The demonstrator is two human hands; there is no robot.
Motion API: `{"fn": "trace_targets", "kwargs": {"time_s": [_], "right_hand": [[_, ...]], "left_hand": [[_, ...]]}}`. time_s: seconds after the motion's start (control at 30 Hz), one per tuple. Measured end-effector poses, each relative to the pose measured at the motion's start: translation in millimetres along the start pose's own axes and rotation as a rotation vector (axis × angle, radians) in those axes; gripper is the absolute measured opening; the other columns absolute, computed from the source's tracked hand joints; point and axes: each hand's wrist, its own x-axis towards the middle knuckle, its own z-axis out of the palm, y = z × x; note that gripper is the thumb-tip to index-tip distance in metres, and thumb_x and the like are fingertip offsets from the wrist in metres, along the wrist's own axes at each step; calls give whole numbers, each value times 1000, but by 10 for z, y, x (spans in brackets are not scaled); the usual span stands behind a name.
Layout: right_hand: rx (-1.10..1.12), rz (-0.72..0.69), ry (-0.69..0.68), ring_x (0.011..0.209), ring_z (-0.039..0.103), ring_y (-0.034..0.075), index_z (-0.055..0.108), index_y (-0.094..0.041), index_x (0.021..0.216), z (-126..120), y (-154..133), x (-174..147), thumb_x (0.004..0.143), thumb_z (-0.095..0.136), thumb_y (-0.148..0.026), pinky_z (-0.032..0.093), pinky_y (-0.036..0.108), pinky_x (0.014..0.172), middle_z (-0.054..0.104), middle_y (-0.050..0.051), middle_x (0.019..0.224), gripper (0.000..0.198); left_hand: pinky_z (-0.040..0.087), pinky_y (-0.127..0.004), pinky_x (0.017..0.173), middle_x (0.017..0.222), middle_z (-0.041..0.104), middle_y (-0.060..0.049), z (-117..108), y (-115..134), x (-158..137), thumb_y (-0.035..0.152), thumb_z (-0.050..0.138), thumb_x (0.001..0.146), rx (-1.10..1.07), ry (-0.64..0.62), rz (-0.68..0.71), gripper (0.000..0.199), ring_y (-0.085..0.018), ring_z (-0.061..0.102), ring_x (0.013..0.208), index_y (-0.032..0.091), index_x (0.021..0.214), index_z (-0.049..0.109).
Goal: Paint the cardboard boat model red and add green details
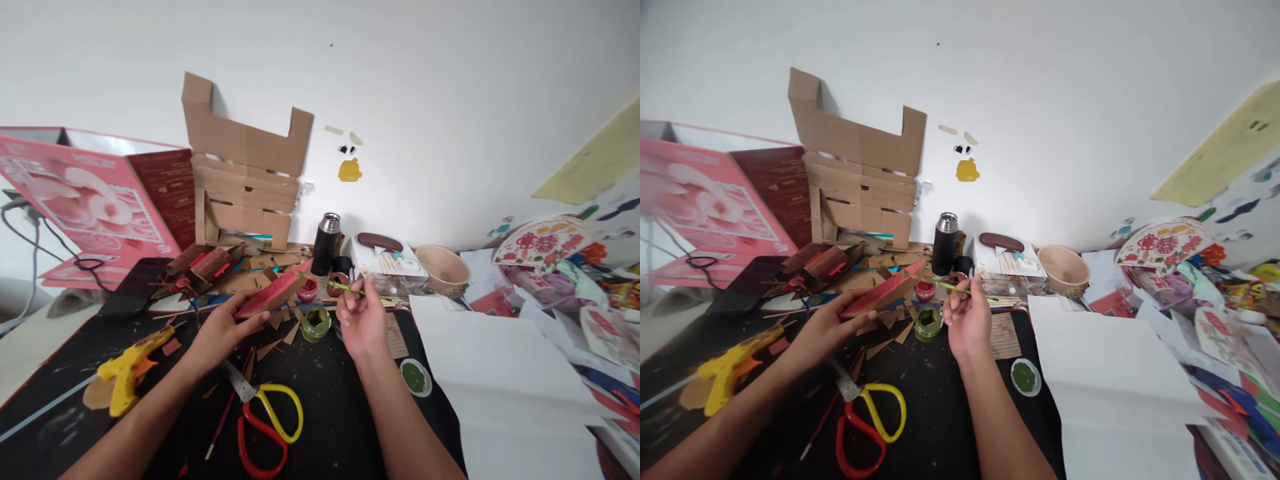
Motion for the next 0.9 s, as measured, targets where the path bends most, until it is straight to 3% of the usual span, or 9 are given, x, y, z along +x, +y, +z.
{"fn": "trace_targets", "kwargs": {"time_s": [0.13, 0.27, 0.53, 0.9], "right_hand": [[-55, -30, -8, 37, 46, 9, 60, -21, 69, 34, 97, -40, 71, 97, -69, 33, 18, 35, 48, -10, 45, 60], [-128, -57, 19, 33, 45, 9, 61, -21, 68, -48, 109, -110, 73, 93, -74, 31, 18, 32, 47, -9, 43, 62], [-288, -128, -53, 37, 58, 13, 72, -19, 80, -88, 104, -206, 86, 79, -81, 37, 20, 34, 63, -2, 49, 63], [-342, -173, -171, 37, 64, 15, 73, -18, 79, -26, 185, -332, 92, 78, -74, 40, 18, 34, 66, 0, 51, 58]], "left_hand": [[56, -51, 110, 132, 84, -15, 52, -174, -2, 78, 77, 80, -75, 84, -60, 83, -42, 77, 122, 17, 136, 75], [58, -48, 109, 130, 85, -12, 20, -196, -48, 76, 80, 79, -94, 97, -76, 79, -40, 77, 121, 20, 135, 77], [63, -47, 102, 122, 87, -12, -68, -138, -86, 80, 82, 73, -72, 145, -91, 83, -40, 80, 113, 18, 130, 81], [64, -49, 100, 128, 85, -17, 7, -190, -123, 76, 83, 78, -172, 29, -84, 86, -42, 79, 118, 16, 140, 76]]}}
